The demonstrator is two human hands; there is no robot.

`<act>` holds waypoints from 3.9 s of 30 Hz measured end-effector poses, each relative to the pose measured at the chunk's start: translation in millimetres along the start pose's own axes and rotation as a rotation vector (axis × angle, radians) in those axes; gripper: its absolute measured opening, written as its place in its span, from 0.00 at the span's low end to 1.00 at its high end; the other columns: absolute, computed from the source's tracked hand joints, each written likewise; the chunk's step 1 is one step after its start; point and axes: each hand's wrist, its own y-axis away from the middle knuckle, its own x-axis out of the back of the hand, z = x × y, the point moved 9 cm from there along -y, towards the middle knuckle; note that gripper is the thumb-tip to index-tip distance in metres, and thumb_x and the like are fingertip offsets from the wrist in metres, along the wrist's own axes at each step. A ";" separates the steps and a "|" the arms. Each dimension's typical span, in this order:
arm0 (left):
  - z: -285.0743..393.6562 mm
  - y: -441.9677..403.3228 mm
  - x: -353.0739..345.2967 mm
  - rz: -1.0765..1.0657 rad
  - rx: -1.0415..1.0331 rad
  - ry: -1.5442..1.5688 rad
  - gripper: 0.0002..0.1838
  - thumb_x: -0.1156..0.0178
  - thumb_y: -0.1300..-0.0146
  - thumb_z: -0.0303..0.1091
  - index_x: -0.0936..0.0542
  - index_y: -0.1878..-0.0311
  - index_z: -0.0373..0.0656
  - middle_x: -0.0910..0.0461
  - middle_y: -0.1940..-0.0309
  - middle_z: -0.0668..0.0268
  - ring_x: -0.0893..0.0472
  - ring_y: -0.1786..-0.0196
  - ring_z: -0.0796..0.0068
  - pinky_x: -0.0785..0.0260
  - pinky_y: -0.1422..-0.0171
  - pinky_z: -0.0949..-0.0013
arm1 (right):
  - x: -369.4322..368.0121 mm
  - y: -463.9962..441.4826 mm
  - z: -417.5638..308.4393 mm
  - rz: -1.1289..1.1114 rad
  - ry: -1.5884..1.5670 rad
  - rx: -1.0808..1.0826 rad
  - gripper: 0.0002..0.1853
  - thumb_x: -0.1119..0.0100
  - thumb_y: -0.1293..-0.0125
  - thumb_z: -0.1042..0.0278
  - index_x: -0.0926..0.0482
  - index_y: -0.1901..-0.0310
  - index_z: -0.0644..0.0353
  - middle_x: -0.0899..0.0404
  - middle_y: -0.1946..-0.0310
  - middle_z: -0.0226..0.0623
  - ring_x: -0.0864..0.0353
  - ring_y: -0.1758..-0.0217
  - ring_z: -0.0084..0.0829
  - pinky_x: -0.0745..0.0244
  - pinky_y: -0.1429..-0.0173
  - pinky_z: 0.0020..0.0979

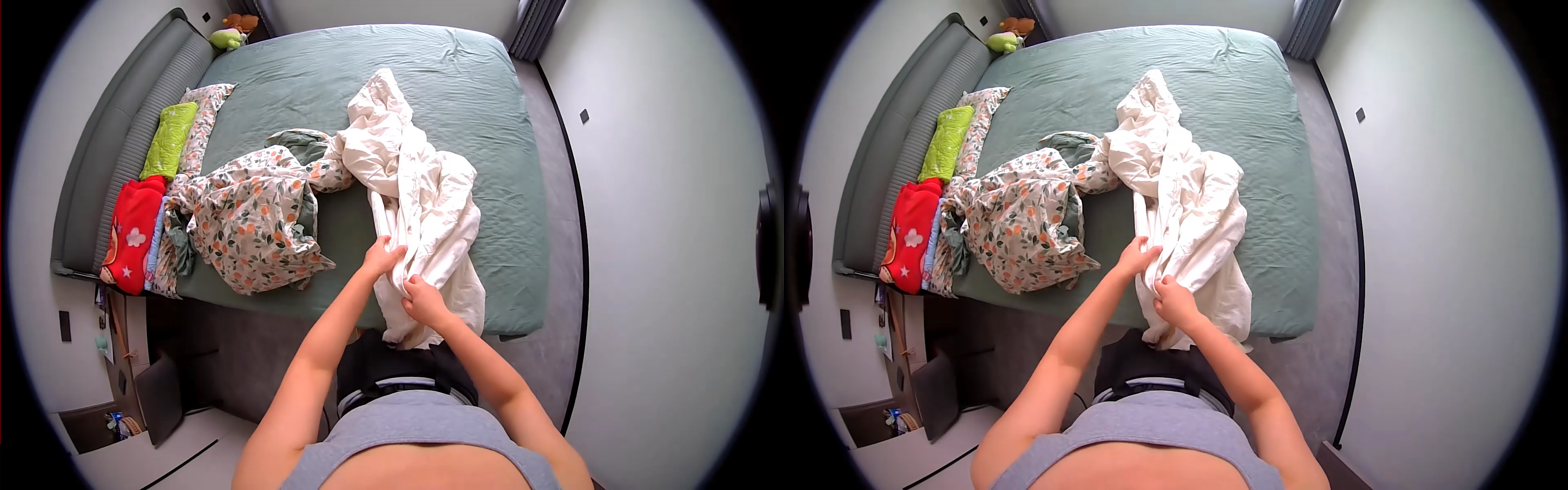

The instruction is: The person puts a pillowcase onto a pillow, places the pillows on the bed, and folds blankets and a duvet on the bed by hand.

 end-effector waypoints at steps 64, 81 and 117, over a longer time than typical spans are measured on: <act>-173.8 158.8 116.5 -0.059 0.563 1.187 0.28 0.57 0.64 0.16 0.31 0.51 0.28 0.26 0.55 0.56 0.27 0.51 0.61 0.35 0.43 0.66 | -52.4 -55.2 289.1 0.351 -0.044 -0.843 0.35 0.48 0.50 0.66 0.46 0.40 0.70 0.47 0.39 0.56 0.47 0.34 0.48 0.47 0.34 0.37; -220.1 136.9 191.6 0.418 0.354 1.376 0.18 0.58 0.42 0.29 0.30 0.48 0.37 0.28 0.49 0.62 0.29 0.46 0.66 0.41 0.38 0.64 | -133.1 -87.5 100.5 -0.423 -0.811 -0.138 0.15 0.51 0.37 0.60 0.24 0.60 0.64 0.26 0.58 0.35 0.28 0.54 0.26 0.34 0.50 0.25; -35.9 -10.3 239.6 -0.259 0.360 0.596 0.22 0.43 0.41 0.36 0.30 0.48 0.32 0.23 0.56 0.60 0.23 0.57 0.70 0.29 0.54 0.66 | 161.8 63.5 200.9 0.325 -1.700 -0.533 0.20 0.59 0.35 0.61 0.30 0.48 0.64 0.24 0.54 0.41 0.24 0.52 0.38 0.28 0.47 0.38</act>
